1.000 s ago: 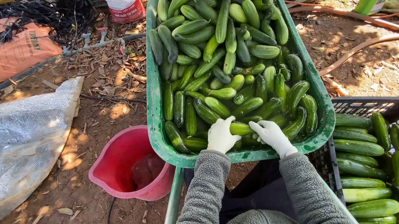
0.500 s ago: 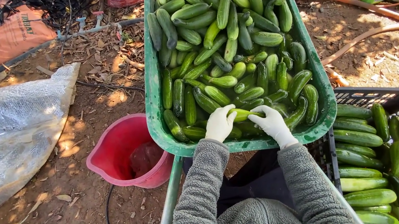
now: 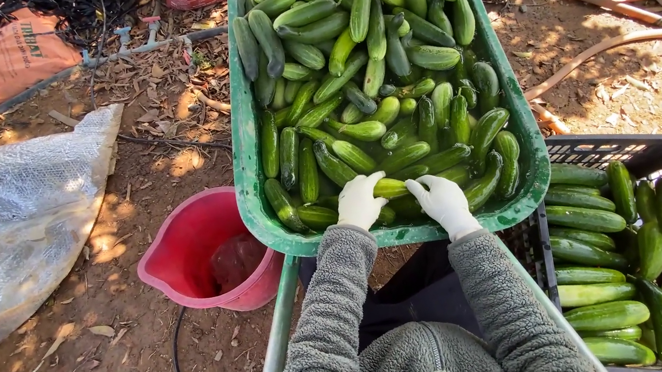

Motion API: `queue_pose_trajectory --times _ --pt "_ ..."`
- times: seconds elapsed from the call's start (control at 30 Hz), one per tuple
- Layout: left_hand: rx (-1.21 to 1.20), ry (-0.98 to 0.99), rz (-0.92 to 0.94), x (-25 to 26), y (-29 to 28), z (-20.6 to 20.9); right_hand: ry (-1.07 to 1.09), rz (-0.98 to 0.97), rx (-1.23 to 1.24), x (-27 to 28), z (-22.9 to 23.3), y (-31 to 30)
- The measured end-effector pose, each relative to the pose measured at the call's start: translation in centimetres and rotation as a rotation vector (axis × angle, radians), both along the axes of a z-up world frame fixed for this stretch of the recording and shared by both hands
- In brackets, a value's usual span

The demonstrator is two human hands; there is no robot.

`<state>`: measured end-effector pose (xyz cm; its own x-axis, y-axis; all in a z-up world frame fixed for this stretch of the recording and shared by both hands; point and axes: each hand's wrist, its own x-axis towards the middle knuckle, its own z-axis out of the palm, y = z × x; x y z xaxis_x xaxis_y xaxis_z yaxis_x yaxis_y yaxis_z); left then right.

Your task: Sorting and transferring harvested cucumbers from a large green tub into a black plastic crate.

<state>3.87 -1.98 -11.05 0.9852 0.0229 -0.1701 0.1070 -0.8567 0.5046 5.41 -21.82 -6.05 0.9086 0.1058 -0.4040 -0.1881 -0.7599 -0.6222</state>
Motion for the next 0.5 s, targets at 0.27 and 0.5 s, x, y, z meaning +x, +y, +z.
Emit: queue_pose_trajectory --times 0.27,0.5 --pt "-0.042 -0.023 -0.023 -0.1 0.5 -0.6 0.071 -0.074 0.337 -1.6 4.0 0.4" --pt "-0.042 -0.015 -0.031 -0.4 0.6 -0.1 0.061 -0.060 0.210 -0.7 1.3 0.3"
